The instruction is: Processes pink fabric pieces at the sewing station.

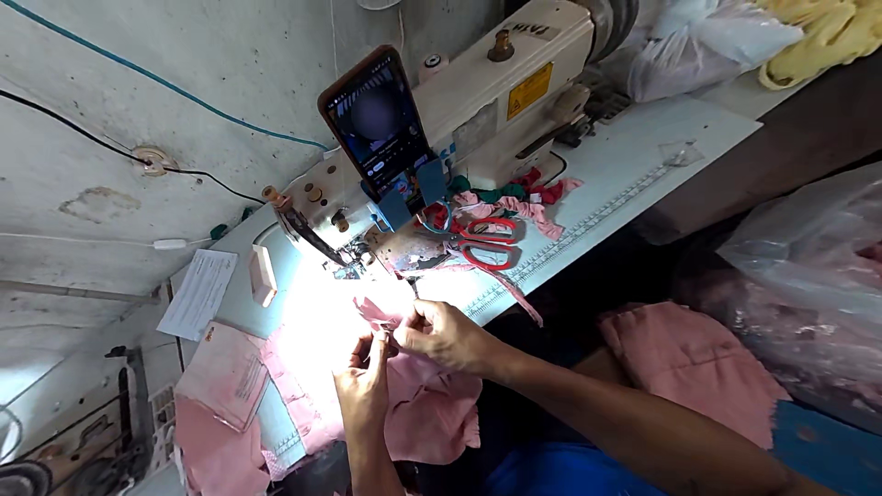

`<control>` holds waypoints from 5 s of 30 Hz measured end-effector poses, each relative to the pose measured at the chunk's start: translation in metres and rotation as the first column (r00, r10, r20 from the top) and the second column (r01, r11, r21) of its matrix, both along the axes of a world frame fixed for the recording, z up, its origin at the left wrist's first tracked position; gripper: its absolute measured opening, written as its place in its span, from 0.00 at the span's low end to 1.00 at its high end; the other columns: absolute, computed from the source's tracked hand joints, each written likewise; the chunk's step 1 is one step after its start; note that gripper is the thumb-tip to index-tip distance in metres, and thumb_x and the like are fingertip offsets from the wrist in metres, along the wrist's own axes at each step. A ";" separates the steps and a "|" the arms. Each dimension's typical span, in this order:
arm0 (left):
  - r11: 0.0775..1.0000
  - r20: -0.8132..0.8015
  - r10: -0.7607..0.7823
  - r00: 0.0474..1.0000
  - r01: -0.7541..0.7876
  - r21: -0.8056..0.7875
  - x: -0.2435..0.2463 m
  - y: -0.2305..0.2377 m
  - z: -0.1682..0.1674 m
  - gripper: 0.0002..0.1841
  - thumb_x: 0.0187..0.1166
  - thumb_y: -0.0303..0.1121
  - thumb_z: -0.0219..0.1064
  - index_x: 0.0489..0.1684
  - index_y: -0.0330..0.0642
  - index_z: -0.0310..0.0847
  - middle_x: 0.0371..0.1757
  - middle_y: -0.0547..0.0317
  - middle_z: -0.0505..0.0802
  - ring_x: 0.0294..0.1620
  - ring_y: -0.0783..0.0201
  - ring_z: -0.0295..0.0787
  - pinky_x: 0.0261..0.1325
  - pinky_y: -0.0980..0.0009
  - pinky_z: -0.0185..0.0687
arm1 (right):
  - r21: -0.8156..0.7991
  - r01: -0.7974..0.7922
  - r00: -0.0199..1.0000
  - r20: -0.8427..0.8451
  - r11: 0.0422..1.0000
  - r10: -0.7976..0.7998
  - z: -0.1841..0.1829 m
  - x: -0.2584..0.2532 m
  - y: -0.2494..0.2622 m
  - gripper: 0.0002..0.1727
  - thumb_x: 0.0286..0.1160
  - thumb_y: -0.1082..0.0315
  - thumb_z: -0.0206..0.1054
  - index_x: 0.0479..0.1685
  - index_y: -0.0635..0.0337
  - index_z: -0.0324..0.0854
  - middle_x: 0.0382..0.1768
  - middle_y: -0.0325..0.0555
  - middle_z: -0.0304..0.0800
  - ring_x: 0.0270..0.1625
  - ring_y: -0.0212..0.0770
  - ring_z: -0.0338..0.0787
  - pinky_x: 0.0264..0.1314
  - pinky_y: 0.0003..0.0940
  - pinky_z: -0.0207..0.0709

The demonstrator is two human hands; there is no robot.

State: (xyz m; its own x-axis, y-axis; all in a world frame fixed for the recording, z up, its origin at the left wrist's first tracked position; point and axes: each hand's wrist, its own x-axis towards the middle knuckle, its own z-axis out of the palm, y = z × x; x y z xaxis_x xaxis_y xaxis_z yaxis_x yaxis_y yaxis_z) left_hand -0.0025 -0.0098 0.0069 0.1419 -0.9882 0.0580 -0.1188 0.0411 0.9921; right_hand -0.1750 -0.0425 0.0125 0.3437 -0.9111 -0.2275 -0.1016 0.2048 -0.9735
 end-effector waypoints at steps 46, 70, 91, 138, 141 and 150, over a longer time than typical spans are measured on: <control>0.998 0.125 -0.060 0.990 0.059 0.018 -0.003 -0.001 0.002 0.08 0.87 0.30 0.62 0.39 0.39 0.86 0.32 0.61 0.92 0.33 0.69 0.90 0.39 0.72 0.88 | -0.347 0.065 0.934 -0.310 0.936 -0.180 0.001 0.003 0.022 0.09 0.80 0.57 0.66 0.45 0.52 0.79 0.24 0.33 0.82 0.23 0.28 0.80 0.23 0.29 0.74; 0.996 0.135 -0.086 0.987 0.087 -0.003 -0.001 -0.005 0.002 0.10 0.88 0.31 0.61 0.38 0.39 0.87 0.32 0.59 0.92 0.32 0.66 0.91 0.40 0.68 0.90 | 0.070 0.065 0.985 0.153 0.995 -0.075 -0.001 0.002 0.008 0.09 0.87 0.64 0.63 0.37 0.58 0.78 0.19 0.40 0.77 0.16 0.29 0.71 0.17 0.20 0.62; 0.996 0.090 -0.092 0.992 0.092 0.009 -0.004 -0.004 0.002 0.10 0.88 0.30 0.61 0.37 0.38 0.87 0.31 0.58 0.92 0.32 0.65 0.91 0.40 0.68 0.91 | 0.059 0.091 0.988 0.122 0.994 -0.098 0.002 0.002 0.009 0.08 0.85 0.65 0.64 0.37 0.58 0.78 0.18 0.40 0.76 0.16 0.30 0.71 0.18 0.21 0.63; 0.993 0.021 -0.115 0.993 0.115 0.022 -0.001 -0.004 0.000 0.10 0.88 0.30 0.60 0.37 0.38 0.86 0.31 0.58 0.91 0.33 0.65 0.90 0.40 0.67 0.89 | 0.217 0.049 0.944 0.310 0.975 -0.116 0.006 0.004 0.006 0.10 0.87 0.66 0.61 0.34 0.58 0.76 0.19 0.38 0.74 0.15 0.25 0.66 0.16 0.17 0.58; 0.994 0.041 -0.108 0.993 0.107 0.033 -0.002 -0.004 0.001 0.11 0.88 0.31 0.60 0.37 0.38 0.86 0.32 0.57 0.91 0.33 0.64 0.90 0.40 0.67 0.90 | 0.126 0.089 0.960 0.255 0.988 -0.119 0.004 0.006 0.006 0.09 0.85 0.67 0.63 0.34 0.59 0.76 0.19 0.39 0.76 0.16 0.28 0.70 0.17 0.19 0.62; 0.994 0.006 -0.102 0.995 0.102 0.035 -0.002 -0.004 0.001 0.10 0.88 0.30 0.61 0.37 0.39 0.86 0.32 0.58 0.91 0.34 0.65 0.90 0.42 0.66 0.90 | 0.352 -0.029 0.911 0.395 0.935 -0.121 0.005 0.002 0.001 0.13 0.91 0.62 0.56 0.37 0.55 0.78 0.20 0.36 0.74 0.12 0.23 0.62 0.12 0.14 0.55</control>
